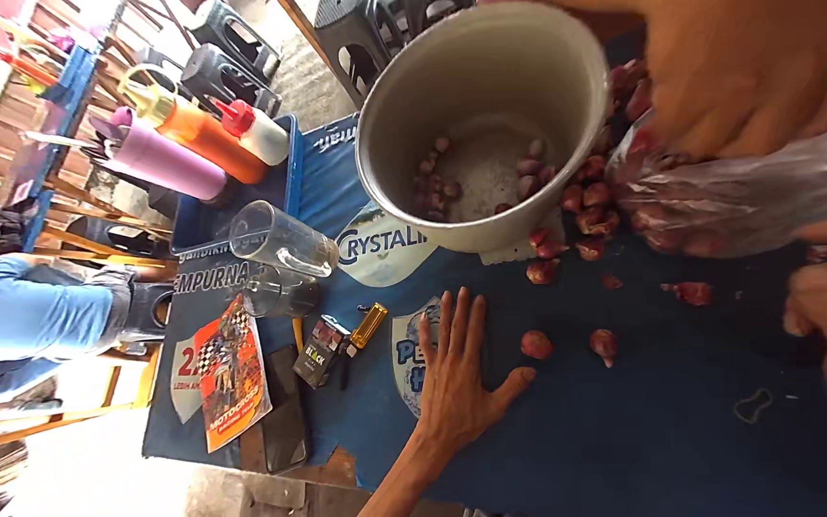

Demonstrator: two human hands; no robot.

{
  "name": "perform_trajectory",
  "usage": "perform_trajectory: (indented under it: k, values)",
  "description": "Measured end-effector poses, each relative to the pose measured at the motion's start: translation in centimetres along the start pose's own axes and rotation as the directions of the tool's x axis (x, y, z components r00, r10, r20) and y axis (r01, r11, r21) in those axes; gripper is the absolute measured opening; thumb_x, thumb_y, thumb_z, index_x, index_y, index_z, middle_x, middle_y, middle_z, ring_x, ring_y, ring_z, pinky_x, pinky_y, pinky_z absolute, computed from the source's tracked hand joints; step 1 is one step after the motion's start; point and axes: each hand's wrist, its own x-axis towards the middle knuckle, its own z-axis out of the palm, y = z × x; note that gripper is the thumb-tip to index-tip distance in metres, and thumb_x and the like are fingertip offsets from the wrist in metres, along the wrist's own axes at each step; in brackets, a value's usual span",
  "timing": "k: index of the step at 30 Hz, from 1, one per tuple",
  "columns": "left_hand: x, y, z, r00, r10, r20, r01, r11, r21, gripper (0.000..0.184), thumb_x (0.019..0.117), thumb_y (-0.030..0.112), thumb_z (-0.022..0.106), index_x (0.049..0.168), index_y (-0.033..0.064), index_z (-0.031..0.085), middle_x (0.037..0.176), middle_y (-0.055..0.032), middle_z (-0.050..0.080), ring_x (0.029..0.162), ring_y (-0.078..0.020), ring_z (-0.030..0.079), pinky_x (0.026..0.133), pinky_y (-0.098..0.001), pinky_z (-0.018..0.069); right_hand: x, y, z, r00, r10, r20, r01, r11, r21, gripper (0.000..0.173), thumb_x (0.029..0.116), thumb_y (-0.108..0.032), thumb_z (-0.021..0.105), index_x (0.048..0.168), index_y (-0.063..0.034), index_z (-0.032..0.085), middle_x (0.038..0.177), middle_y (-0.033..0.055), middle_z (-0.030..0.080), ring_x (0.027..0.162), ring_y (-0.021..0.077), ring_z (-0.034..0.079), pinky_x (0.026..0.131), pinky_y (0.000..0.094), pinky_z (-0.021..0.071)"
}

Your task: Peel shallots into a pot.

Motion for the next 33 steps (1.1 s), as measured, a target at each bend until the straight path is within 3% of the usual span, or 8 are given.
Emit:
perform_trajectory:
  k: [3,5,8,13,18,20,24,33]
  values:
    - [-0.2,-0.1,0.0,0.981,0.086,-0.175,-0.119,0.975,-0.19,0.092,0.0916,0.062,0.064,0.148,-0.0081,0.044,0.149,-0.0269,0.05,0.143,-0.0355,0.044,0.121,-0.0501,0.0289,0.0,-0.4,0.5,0.995,-0.102,0.002,0.101,0.994,0.029,0.036,0.104,-0.029,0.056,0.129,-0.0033,0.061,0.081,0.0009,0.061,0.063,-0.0023,0.053,0.058,0.0162,0.0475]
    - [0.1,0.8,0.0,0.939,0.196,-0.284,-0.259,0.944,-0.204,0.076,0.0931,0.052,0.069,0.142,-0.0028,0.051,0.137,-0.0245,0.058,0.13,-0.0305,0.054,0.111,-0.0394,0.04,0.2,-0.8,0.9,0.99,-0.139,-0.021,0.14,0.989,0.055,0.033,0.1033,-0.026,0.057,0.126,-0.0031,0.062,0.082,0.0021,0.062,0.065,-0.0028,0.054,0.058,0.0148,0.0478]
    - [1.6,3.7,-0.2,0.909,0.325,-0.26,-0.378,0.907,-0.188,0.06,0.0957,0.048,0.067,0.138,0.0057,0.059,0.131,-0.0179,0.064,0.123,-0.0289,0.058,0.105,-0.0421,0.0432,0.3,-1.0,1.1,0.982,-0.183,-0.044,0.185,0.98,0.071,0.031,0.1019,-0.022,0.058,0.124,-0.0007,0.063,0.081,0.0038,0.062,0.063,-0.0013,0.054,0.057,0.0152,0.0475]
    - [2.8,4.6,0.4,0.972,0.174,-0.154,-0.194,0.973,-0.125,0.07,0.0882,0.05,0.071,0.133,-0.0032,0.063,0.122,-0.0236,0.065,0.112,-0.0387,0.062,0.095,-0.0495,0.0512,0.5,-1.0,1.0,0.976,-0.197,-0.09,0.203,0.977,0.061,0.034,0.1016,-0.022,0.057,0.119,0.0058,0.065,0.08,0.0048,0.062,0.062,-0.0022,0.053,0.056,0.0141,0.048]
    - [2.7,3.6,-0.1,0.98,0.098,-0.175,-0.147,0.945,-0.291,0.04,0.0891,0.031,0.074,0.109,-0.0035,0.073,0.094,-0.0155,0.068,0.078,-0.0175,0.068,0.069,-0.0263,0.0578,0.4,-1.2,1.1,0.977,-0.198,-0.083,0.205,0.975,0.091,0.034,0.102,-0.023,0.056,0.119,0.0046,0.066,0.079,0.0029,0.062,0.062,-0.0038,0.053,0.056,0.0121,0.0467]
    - [3.5,4.0,-0.6,0.993,0.021,-0.118,-0.085,0.819,-0.567,0.038,0.093,0.027,0.073,0.113,-0.0055,0.071,0.097,-0.0122,0.068,0.077,-0.0096,0.069,0.066,-0.0212,0.0592,0.4,-1.4,1.2,0.979,-0.198,-0.045,0.202,0.974,0.108,0.035,0.1032,-0.026,0.055,0.119,0.0041,0.066,0.078,0.002,0.062,0.062,-0.0034,0.053,0.055,0.0126,0.0462]
    - [6.7,5.6,-1.2,0.999,0.005,0.05,0.045,0.322,-0.946,0.041,0.1006,0.02,0.065,0.128,-0.01,0.061,0.102,-0.0093,0.074,0.079,-0.0155,0.074,0.07,-0.0308,0.0654,0.4,-2.0,1.4,0.979,-0.187,0.077,0.173,0.972,0.156,0.051,0.1066,-0.046,0.048,0.124,-0.0018,0.065,0.077,-0.0014,0.058,0.06,-0.0041,0.05,0.052,0.013,0.0441]
    - [10.8,7.6,1.4,0.98,0.183,0.082,0.071,0.066,-0.995,0.047,0.1067,0.011,0.041,0.147,-0.0123,0.041,0.123,-0.0089,0.066,0.104,-0.0117,0.064,0.095,-0.0303,0.0536,0.0,-2.1,2.1,0.958,-0.091,0.274,0.041,0.982,0.184,0.057,0.1099,-0.048,0.036,0.149,-0.0105,0.052,0.095,0.0022,0.067,0.068,0.0022,0.057,0.06,0.0205,0.0511]
